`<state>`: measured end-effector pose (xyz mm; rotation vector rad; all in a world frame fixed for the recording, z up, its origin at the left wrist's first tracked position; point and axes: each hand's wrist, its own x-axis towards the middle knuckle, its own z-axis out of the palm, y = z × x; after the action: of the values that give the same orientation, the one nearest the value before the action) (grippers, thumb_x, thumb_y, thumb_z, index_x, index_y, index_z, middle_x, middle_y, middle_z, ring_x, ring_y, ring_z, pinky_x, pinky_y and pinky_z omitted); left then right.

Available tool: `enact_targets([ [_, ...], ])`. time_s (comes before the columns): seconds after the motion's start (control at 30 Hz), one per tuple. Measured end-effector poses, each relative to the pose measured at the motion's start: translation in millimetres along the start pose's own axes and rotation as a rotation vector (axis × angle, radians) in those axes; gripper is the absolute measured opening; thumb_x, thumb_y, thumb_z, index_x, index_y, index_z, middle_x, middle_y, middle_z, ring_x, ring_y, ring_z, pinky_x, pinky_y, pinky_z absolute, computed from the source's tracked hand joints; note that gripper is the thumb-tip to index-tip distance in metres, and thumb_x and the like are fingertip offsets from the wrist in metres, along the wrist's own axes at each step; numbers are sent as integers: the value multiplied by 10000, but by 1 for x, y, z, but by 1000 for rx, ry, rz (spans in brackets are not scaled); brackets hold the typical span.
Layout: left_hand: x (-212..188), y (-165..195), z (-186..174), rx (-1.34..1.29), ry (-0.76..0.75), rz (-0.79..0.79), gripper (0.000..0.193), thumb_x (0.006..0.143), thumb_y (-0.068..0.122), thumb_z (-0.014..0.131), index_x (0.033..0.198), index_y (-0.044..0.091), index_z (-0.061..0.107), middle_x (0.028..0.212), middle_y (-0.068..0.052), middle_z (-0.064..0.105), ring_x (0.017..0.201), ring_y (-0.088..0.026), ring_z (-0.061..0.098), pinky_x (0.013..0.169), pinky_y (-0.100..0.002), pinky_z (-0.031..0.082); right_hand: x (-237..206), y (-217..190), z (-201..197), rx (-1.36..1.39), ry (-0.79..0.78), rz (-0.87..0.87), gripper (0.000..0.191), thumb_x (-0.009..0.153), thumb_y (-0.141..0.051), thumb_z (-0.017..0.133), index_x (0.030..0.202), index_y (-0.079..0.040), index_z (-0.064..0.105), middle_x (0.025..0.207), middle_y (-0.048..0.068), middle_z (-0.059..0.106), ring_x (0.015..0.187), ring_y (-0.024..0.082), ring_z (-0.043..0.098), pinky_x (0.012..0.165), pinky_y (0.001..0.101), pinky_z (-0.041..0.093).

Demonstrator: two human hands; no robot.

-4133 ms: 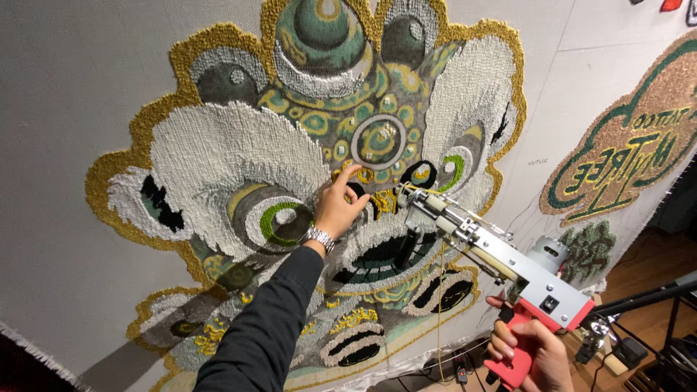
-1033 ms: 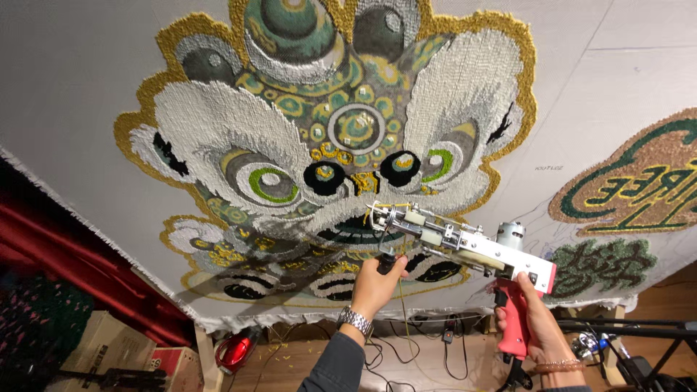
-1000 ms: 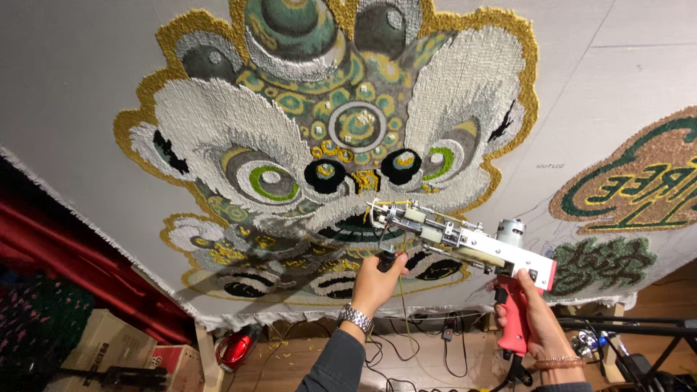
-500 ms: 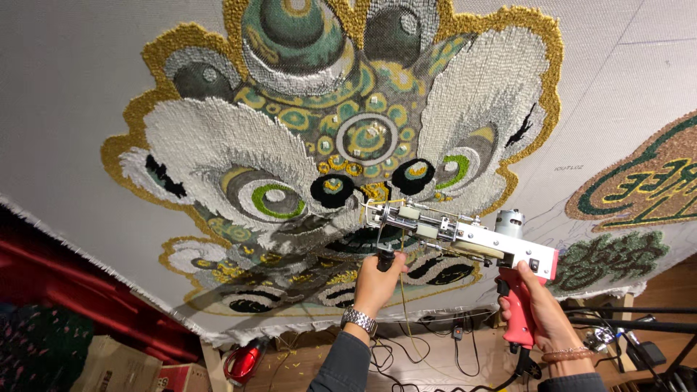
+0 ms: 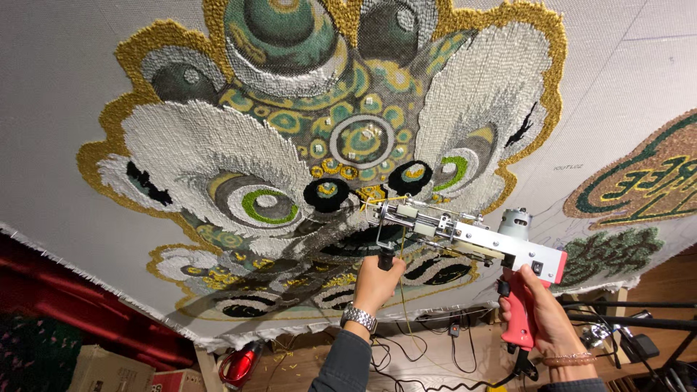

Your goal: The person uses a handheld tufting gun to apply yellow yarn into a stretched fabric canvas, filling in details of a large decorative design. The person guides the tool with both hands to create textured patterns on the artwork.

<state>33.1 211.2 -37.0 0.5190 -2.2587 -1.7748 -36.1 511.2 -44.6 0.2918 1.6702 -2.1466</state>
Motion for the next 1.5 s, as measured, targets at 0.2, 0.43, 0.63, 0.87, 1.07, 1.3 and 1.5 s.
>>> enact_targets([
  [0.2,-4,2,3,-89,2,-26,222,843,268,698,723,82,679,557,34,649,406,-107,560,407,-291,444,-13,-1,0,2,-49,-62,406,936,-452,636,1046,-61,637,657,77,573,491,171,545,435,322,469],
  [0.43,8,1,-5,-146,-84,102,379,859,424,781,967,69,705,669,21,639,430,-80,545,408,-265,439,-52,2,27,13,27,-288,327,932,-338,702,1019,-43,590,755,58,594,578,164,571,472,319,493],
  [0.63,19,2,-19,18,-101,149,459,862,438,779,1027,15,708,750,4,707,453,-100,598,425,-275,477,-69,5,54,-33,93,-369,303,904,-334,705,986,-61,602,754,36,595,559,154,566,455,320,480],
  [0.87,34,4,-32,106,-94,159,467,878,403,722,1203,69,700,737,1,709,465,-131,651,456,-284,541,-70,5,67,-16,104,-372,312,929,-333,705,910,-41,597,654,33,539,518,156,548,455,312,465],
  [1.07,39,3,-37,110,-76,163,397,904,367,702,1135,46,737,653,-33,668,458,-145,642,458,-309,505,-69,5,76,3,79,-410,312,937,-329,710,912,-39,597,688,19,536,531,148,540,471,310,475],
  [1.3,46,4,-39,114,-89,165,375,909,357,695,1106,41,739,664,-32,676,455,-150,634,459,-323,503,-71,3,83,16,93,-403,304,937,-322,709,934,-32,618,718,29,549,548,162,549,485,325,474],
  [1.5,52,3,-40,143,-89,164,371,914,373,690,1116,65,740,671,-34,696,452,-151,642,475,-316,514,-73,2,91,24,108,-410,289,929,-311,716,934,-38,623,725,33,566,555,159,558,488,323,475],
])
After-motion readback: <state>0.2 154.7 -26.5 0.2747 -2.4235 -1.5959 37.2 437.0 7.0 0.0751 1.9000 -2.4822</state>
